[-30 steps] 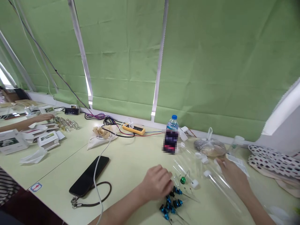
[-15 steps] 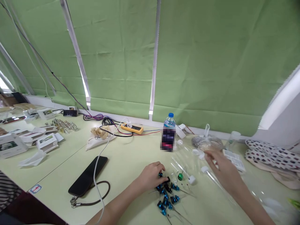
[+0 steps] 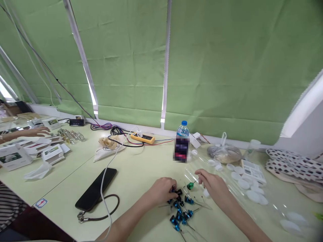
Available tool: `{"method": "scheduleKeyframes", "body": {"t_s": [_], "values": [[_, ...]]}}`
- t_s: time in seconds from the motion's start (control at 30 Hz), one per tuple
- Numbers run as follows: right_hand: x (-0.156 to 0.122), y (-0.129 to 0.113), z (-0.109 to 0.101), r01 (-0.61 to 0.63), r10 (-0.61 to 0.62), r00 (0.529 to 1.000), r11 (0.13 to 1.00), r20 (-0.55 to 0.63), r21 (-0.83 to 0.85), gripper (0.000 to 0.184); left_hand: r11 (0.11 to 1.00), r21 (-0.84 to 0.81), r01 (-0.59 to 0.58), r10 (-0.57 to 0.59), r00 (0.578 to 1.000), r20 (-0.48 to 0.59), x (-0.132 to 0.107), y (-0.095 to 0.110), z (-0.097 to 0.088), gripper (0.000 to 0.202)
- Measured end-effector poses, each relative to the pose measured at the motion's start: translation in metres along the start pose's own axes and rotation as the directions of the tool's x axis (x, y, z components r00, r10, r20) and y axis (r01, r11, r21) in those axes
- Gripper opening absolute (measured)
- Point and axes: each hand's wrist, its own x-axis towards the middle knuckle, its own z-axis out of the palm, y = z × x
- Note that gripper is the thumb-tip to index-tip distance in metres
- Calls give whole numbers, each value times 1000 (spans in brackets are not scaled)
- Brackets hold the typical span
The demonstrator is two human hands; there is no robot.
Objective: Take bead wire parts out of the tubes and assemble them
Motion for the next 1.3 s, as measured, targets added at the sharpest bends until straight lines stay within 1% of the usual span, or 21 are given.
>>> {"method": "scheduleKeyframes", "body": {"t_s": [0.13, 0.23, 0.3, 0.37, 0.4, 0.43, 0.47, 0.53, 0.57, 0.63, 0.7, 0.77, 0.8, 0.87, 0.93, 1.0, 1.1, 1.13, 1.2, 1.27, 1.3], "values": [[-5, -2, -18, -31, 34, 998, 997, -51, 70, 28, 1000, -27, 14, -14, 1000, 6, 0, -11, -9, 15], [-9, -7, -30, -29, 37, 998, 990, -57, 139, 27, 997, -79, 16, -18, 1000, -25, -1, -10, -23, 35], [-13, -11, -35, -18, 23, 1000, 981, -21, 194, 24, 992, -128, 1, -12, 996, -89, -2, -1, -33, 50], [-17, -18, -35, -9, 0, 999, 968, 36, 250, 21, 978, -204, -44, 9, 986, -168, -5, 14, -36, 46], [-20, -22, -33, -4, -13, 998, 961, 61, 277, 20, 941, -322, -108, 39, 976, -216, -7, 23, -35, 40], [-23, -27, -31, 0, -25, 996, 954, 81, 301, 19, 886, -432, -171, 84, 974, -211, -9, 32, -32, 38], [-25, -32, -29, 5, -37, 995, 948, 93, 319, 19, 827, -524, -201, 133, 977, -164, -11, 40, -26, 38], [-31, -42, -25, 7, -52, 992, 931, 113, 364, 20, 738, -642, -206, 205, 976, -77, -15, 55, -12, 37], [-33, -46, -25, 0, -53, 991, 916, 121, 402, 21, 708, -678, -197, 203, 977, -73, -16, 60, -5, 34], [-35, -49, -26, -22, -37, 994, 864, 107, 503, 25, 586, -803, -110, 150, 988, -26, -17, 67, 7, 33], [-35, -47, -27, -55, 28, 998, 808, 56, 586, 31, 359, -932, -38, 73, 997, -13, -16, 68, 12, 35], [-34, -42, -26, -103, 101, 994, 782, 39, 615, 37, 131, -989, -65, -16, 998, -68, -13, 67, 13, 35], [-33, -40, -23, -136, 119, 990, 775, 68, 617, 41, 61, -992, -109, -69, 991, -113, -12, 65, 13, 33], [-33, -38, -13, -208, 110, 975, 757, 192, 619, 50, 15, -982, -189, -153, 970, -189, -10, 63, 13, 31], [-34, -40, 0, -268, 80, 946, 734, 313, 624, 56, 41, -974, -225, -180, 957, -229, -10, 60, 15, 31], [-36, -44, 13, -309, 77, 927, 713, 368, 629, 57, 122, -960, -251, -176, 947, -270, -12, 57, 20, 32], [-39, -49, 25, -327, 111, 928, 698, 355, 637, 54, 360, -880, -309, -153, 911, -383, -16, 53, 24, 27], [-39, -49, 27, -325, 118, 931, 698, 345, 639, 53, 464, -815, -347, -110, 891, -441, -18, 51, 24, 25], [-40, -49, 29, -307, 119, 940, 707, 320, 637, 52, 646, -614, -452, 64, 835, -547, -20, 49, 22, 21], [-42, -48, 30, -266, 105, 953, 735, 283, 624, 51, 747, -394, -535, 251, 777, -578, -21, 48, 20, 21], [-43, -48, 30, -236, 92, 962, 754, 257, 613, 51, 771, -320, -551, 312, 765, -564, -21, 48, 19, 21]]}}
